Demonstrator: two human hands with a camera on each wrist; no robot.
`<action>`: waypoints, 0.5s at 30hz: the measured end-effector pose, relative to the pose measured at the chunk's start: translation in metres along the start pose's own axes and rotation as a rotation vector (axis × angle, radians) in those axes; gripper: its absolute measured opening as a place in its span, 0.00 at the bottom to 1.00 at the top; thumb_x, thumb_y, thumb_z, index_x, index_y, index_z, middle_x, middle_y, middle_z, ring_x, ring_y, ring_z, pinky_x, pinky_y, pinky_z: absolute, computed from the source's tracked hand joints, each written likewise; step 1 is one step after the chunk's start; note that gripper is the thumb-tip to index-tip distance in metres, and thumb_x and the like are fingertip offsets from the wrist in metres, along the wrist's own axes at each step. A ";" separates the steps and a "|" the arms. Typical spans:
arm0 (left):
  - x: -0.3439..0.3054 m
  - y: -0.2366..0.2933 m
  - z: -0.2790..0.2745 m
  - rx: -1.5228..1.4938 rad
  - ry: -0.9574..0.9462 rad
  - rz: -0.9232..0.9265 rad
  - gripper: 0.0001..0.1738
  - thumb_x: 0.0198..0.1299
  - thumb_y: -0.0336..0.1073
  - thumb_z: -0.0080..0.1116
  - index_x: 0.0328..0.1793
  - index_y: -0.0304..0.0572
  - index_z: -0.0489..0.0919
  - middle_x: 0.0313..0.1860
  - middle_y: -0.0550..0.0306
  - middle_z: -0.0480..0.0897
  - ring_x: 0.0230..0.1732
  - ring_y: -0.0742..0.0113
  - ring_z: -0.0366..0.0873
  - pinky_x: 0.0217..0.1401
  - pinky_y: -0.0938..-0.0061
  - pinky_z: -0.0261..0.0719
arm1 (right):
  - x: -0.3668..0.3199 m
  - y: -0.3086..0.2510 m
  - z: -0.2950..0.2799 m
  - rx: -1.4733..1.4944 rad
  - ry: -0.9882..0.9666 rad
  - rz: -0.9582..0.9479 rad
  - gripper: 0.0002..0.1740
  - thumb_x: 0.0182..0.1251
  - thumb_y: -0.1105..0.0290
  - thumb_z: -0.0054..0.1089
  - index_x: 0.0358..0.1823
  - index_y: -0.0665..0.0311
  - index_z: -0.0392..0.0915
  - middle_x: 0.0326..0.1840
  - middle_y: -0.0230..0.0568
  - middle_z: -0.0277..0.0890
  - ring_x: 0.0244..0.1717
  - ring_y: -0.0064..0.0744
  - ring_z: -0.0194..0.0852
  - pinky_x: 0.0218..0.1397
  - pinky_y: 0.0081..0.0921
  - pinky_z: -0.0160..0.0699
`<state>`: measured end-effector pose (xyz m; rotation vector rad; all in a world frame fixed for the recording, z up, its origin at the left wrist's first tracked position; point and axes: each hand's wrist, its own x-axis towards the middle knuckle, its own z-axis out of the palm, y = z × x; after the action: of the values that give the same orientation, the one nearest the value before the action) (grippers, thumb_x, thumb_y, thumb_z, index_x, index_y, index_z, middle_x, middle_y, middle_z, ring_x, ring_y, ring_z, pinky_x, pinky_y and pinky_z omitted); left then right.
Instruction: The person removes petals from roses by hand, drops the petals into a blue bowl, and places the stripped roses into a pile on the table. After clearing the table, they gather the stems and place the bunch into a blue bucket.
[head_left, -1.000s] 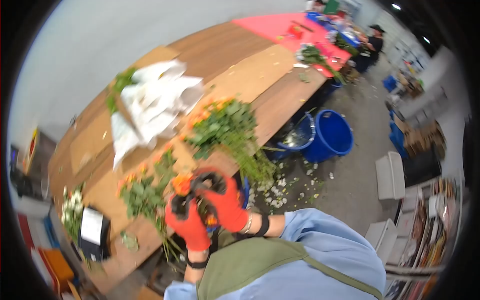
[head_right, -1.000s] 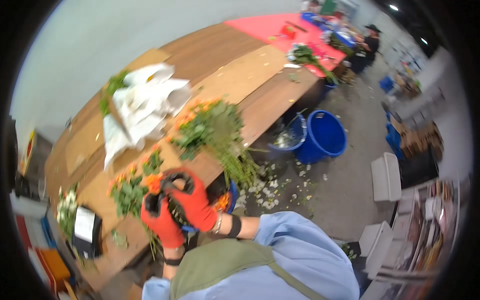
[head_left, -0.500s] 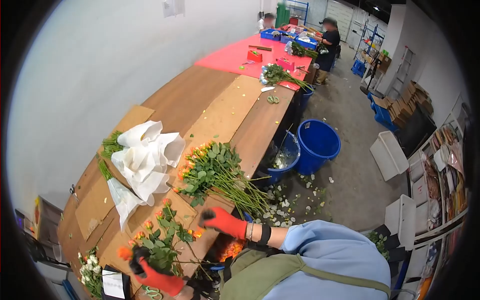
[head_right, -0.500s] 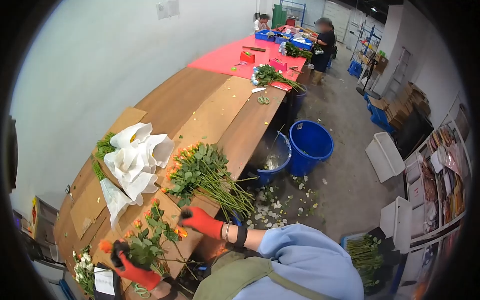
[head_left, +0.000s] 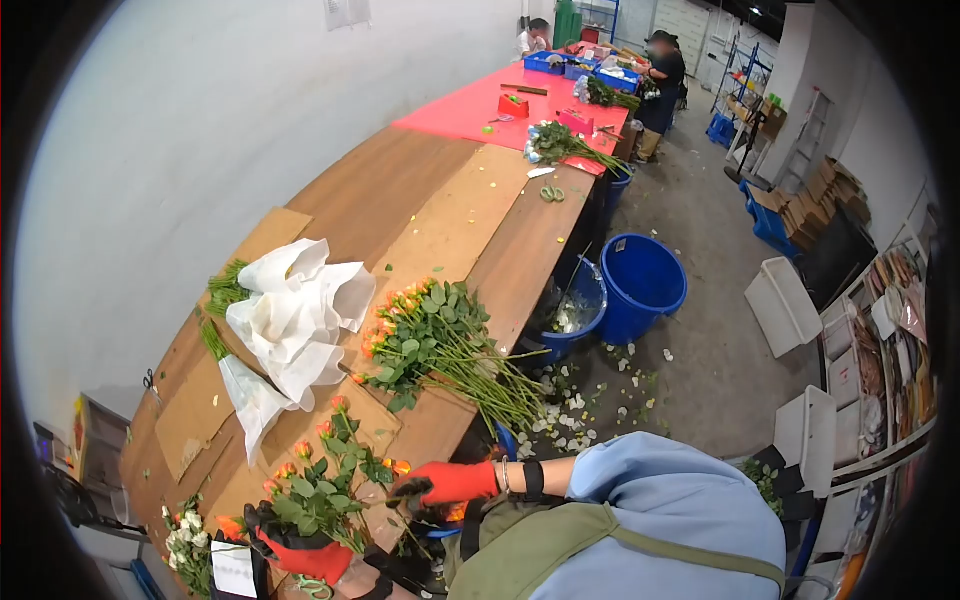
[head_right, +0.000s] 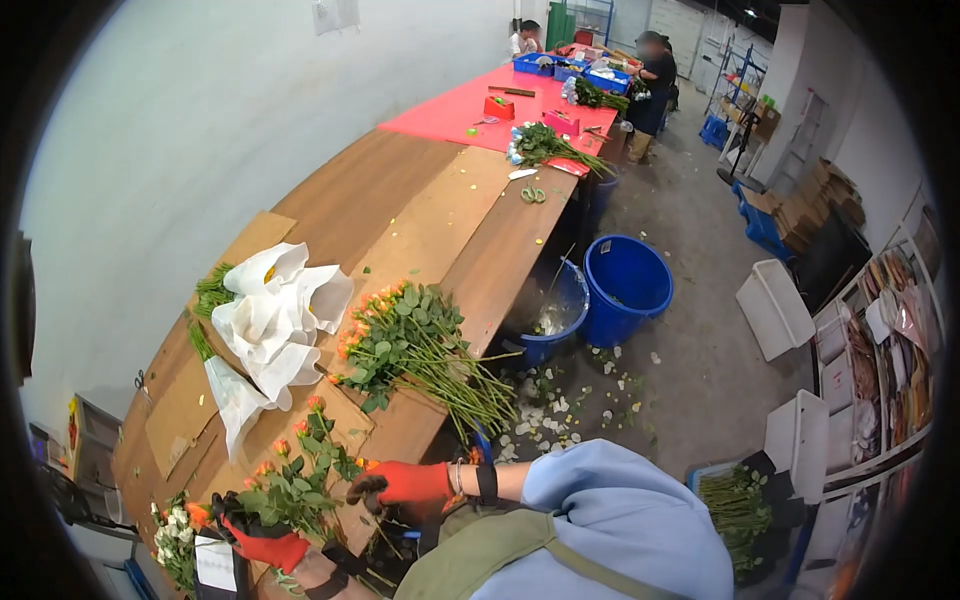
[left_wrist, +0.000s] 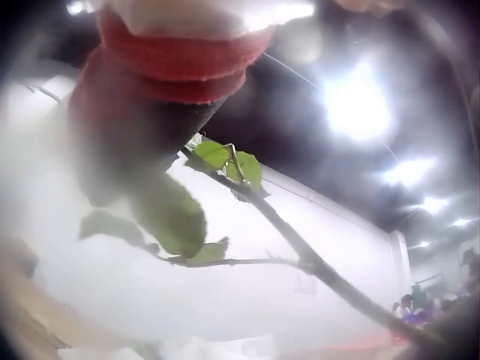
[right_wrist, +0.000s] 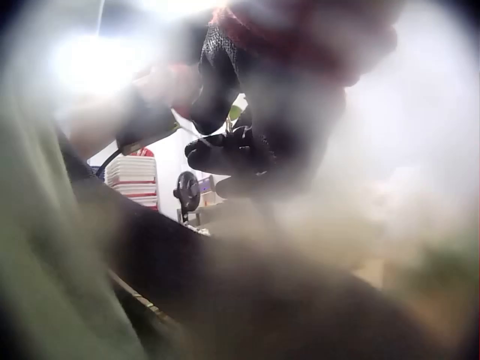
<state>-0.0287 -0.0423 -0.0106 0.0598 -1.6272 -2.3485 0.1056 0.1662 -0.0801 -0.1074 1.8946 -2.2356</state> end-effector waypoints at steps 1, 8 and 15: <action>0.001 -0.006 -0.003 0.023 -0.135 0.049 0.22 0.72 0.37 0.46 0.68 0.33 0.72 0.60 0.48 0.78 0.59 0.58 0.78 0.65 0.64 0.75 | -0.002 0.000 -0.003 0.003 -0.001 0.003 0.26 0.61 0.74 0.57 0.64 0.60 0.74 0.54 0.36 0.82 0.55 0.27 0.77 0.62 0.28 0.73; -0.001 -0.063 -0.016 0.142 -0.315 -0.164 0.23 0.67 0.32 0.56 0.67 0.34 0.73 0.59 0.51 0.80 0.55 0.63 0.80 0.60 0.70 0.77 | -0.028 -0.026 -0.078 -0.508 0.592 -0.161 0.21 0.63 0.71 0.59 0.60 0.56 0.78 0.50 0.42 0.83 0.48 0.40 0.82 0.53 0.33 0.79; -0.062 -0.151 -0.073 0.645 -0.467 -0.245 0.17 0.61 0.25 0.60 0.57 0.31 0.79 0.50 0.51 0.84 0.49 0.63 0.82 0.57 0.71 0.77 | -0.037 0.000 -0.217 -1.260 0.998 0.015 0.18 0.59 0.65 0.62 0.53 0.50 0.81 0.47 0.46 0.79 0.48 0.49 0.79 0.51 0.42 0.75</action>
<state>0.0137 -0.0439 -0.1843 -0.1828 -2.6898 -1.9812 0.1011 0.3833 -0.1140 0.9596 3.4122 -0.6648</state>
